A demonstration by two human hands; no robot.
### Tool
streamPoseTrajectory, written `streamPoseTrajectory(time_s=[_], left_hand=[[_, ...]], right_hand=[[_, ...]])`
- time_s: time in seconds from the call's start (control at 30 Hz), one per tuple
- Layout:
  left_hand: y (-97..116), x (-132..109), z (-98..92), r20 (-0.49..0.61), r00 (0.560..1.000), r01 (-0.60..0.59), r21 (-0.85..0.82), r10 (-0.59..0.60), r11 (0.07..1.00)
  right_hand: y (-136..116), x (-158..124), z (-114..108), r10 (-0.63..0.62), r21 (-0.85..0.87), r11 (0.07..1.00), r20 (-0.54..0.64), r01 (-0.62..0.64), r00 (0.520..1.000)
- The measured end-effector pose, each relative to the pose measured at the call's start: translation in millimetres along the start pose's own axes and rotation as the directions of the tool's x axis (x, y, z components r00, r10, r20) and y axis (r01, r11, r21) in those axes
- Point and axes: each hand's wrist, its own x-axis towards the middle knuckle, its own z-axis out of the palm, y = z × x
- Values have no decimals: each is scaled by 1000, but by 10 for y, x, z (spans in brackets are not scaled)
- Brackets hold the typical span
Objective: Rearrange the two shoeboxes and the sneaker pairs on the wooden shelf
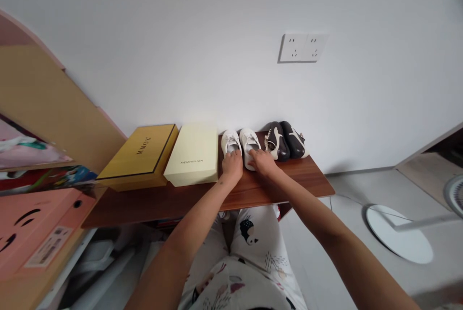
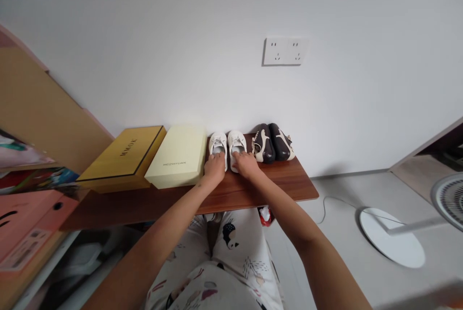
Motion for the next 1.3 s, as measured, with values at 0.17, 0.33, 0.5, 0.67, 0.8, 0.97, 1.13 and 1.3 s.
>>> streamPoseTrajectory(time_s=[0.17, 0.33, 0.5, 0.67, 0.8, 0.97, 1.13, 1.3], left_hand=[[-45, 8, 17, 4, 1000, -2, 5, 2, 1000], [-56, 34, 18, 6, 1000, 16, 11, -16, 1000], [-77, -19, -5, -25, 1000, 14, 40, -13, 999], [-39, -71, -86, -106, 994, -19, 21, 21, 1000], [154, -61, -111, -193, 973, -138, -68, 123, 988], [618, 13, 25, -177, 943, -321, -242, 283, 916], [1051, 192, 201, -66, 954, -294, -388, 291, 874], [1243, 343, 320, 29, 974, -181, -490, 223, 853]], right_hand=[[-28, 48, -11, 6, -13, 1000, 14, -6, 1000], [-18, 107, -1, 0, 2, 1000, 8, 0, 1000], [0, 113, 66, -7, 52, 999, -51, 9, 999], [156, 21, 194, -47, 190, 977, -272, 102, 961], [429, -106, 220, -40, 290, 939, -442, 185, 896], [922, -321, 126, 79, 345, 932, -483, 107, 872], [1462, -533, 148, 338, 371, 908, -371, -196, 865], [1830, -643, 339, 555, 423, 806, -300, -413, 776]])
